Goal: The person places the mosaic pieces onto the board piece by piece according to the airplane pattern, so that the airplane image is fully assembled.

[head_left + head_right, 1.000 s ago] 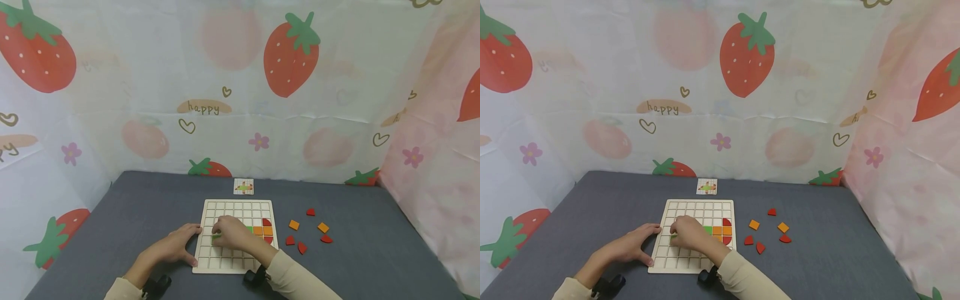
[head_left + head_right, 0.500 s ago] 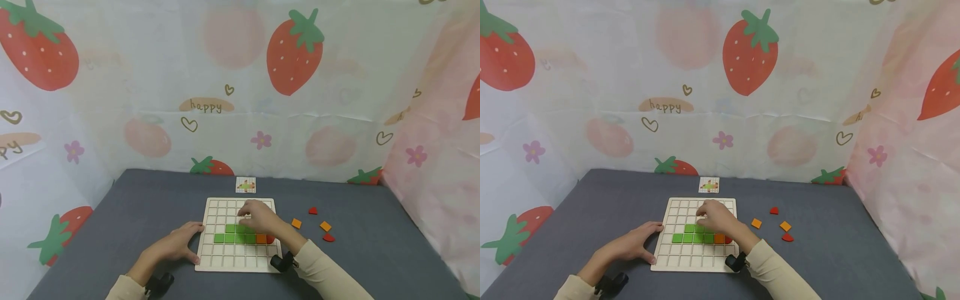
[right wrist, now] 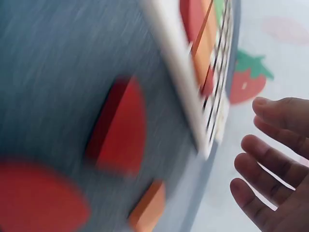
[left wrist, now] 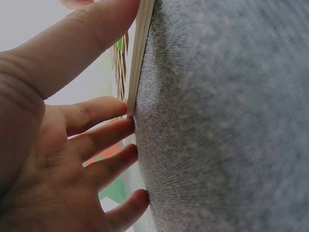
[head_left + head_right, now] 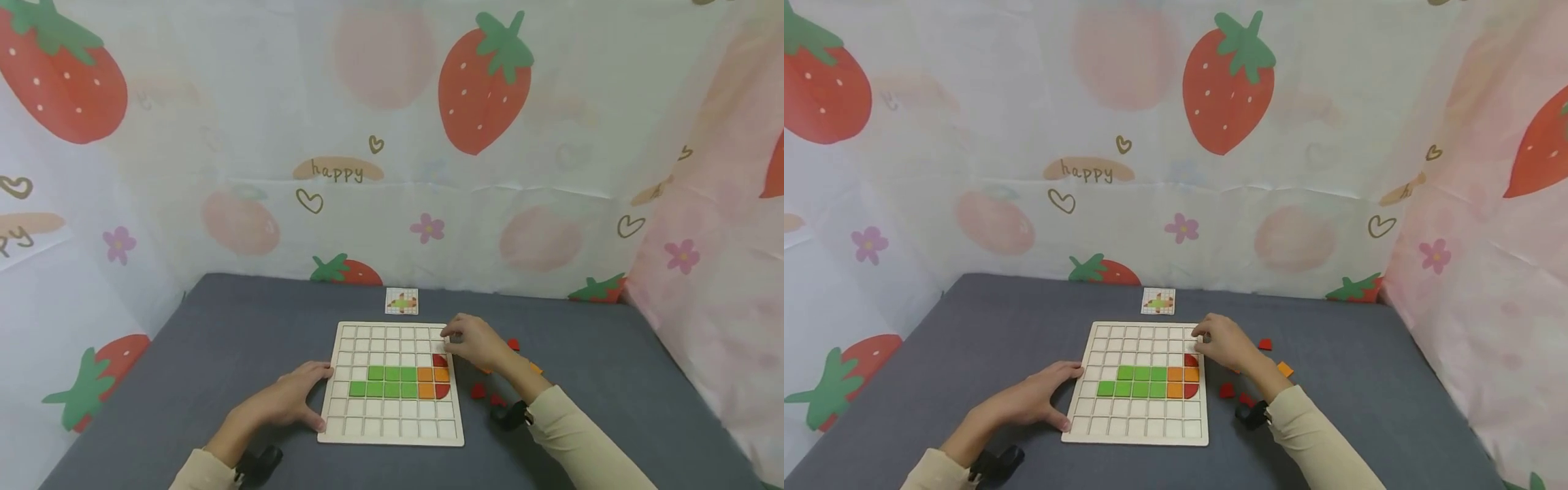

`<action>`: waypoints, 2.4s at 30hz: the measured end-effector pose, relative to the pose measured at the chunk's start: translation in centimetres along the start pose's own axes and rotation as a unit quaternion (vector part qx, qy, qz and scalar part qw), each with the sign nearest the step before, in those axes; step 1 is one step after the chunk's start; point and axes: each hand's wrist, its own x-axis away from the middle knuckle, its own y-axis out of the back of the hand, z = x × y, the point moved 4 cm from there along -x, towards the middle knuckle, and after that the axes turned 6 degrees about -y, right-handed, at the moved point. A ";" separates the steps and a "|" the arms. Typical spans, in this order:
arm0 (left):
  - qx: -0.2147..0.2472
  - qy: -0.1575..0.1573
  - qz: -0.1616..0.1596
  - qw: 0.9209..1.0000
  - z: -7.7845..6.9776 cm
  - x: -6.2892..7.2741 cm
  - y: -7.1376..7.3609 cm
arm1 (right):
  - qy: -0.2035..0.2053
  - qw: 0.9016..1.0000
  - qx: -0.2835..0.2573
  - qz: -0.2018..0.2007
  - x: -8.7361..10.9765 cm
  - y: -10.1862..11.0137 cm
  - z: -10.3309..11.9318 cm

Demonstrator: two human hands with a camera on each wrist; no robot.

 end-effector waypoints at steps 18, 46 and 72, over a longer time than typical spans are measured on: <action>-0.003 0.003 0.000 1.000 0.1 0.2 0.0 | -0.048 0.999 0.012 0.006 0.3 3.0 -7.1; -0.002 -0.010 -0.008 1.000 0.0 0.2 0.4 | -0.096 0.995 0.035 0.021 2.3 3.0 -10.6; 0.005 0.002 -0.002 1.000 0.3 0.1 -0.1 | -0.100 0.993 0.057 -0.004 2.8 2.7 -10.1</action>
